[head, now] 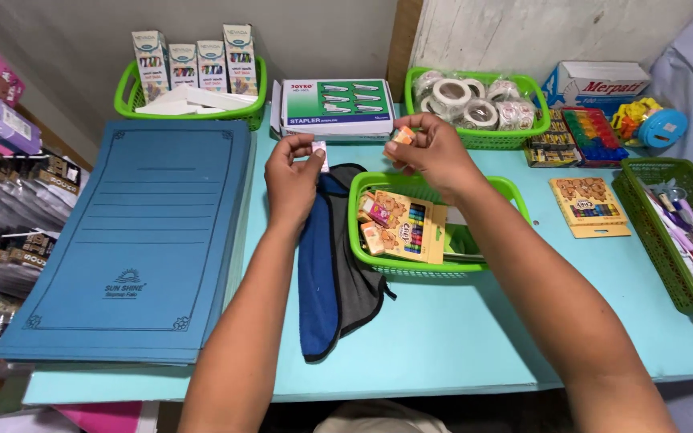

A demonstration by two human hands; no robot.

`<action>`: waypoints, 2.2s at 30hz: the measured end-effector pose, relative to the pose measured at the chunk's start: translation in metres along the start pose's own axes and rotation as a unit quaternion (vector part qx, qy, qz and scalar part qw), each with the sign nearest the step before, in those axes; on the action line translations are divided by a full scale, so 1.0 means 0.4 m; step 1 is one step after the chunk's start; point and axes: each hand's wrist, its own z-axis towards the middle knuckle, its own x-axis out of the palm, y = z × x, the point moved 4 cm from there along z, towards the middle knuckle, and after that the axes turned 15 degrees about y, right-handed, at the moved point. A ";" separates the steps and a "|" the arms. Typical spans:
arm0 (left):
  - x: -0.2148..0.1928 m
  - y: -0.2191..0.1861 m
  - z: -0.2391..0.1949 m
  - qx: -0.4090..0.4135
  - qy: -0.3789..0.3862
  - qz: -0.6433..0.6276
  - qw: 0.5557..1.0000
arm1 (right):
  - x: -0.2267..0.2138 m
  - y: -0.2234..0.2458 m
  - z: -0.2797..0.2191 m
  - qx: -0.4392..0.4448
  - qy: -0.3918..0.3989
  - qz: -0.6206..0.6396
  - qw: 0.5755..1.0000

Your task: The person organizes stationery items on a light blue table. They stack blue folders, move green baskets containing tape and pens, and arrange small boxes of crayons and notepads. The person also flips through the pages of a small notepad.

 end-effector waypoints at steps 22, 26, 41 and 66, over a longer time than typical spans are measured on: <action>0.008 0.046 -0.028 0.042 -0.019 0.185 0.982 | -0.338 0.027 -0.318 -0.079 -0.252 -0.499 0.825; 0.016 0.043 -0.023 0.043 -0.004 0.187 0.981 | -0.436 -0.103 -0.462 0.152 -0.285 -0.640 0.697; 0.016 0.023 -0.033 0.034 0.010 0.231 0.972 | -0.413 -0.141 -0.450 0.135 -0.304 -0.616 0.714; 0.022 0.014 -0.037 0.106 -0.033 0.077 0.991 | -0.288 -0.032 -0.457 -0.115 -0.297 -0.395 0.861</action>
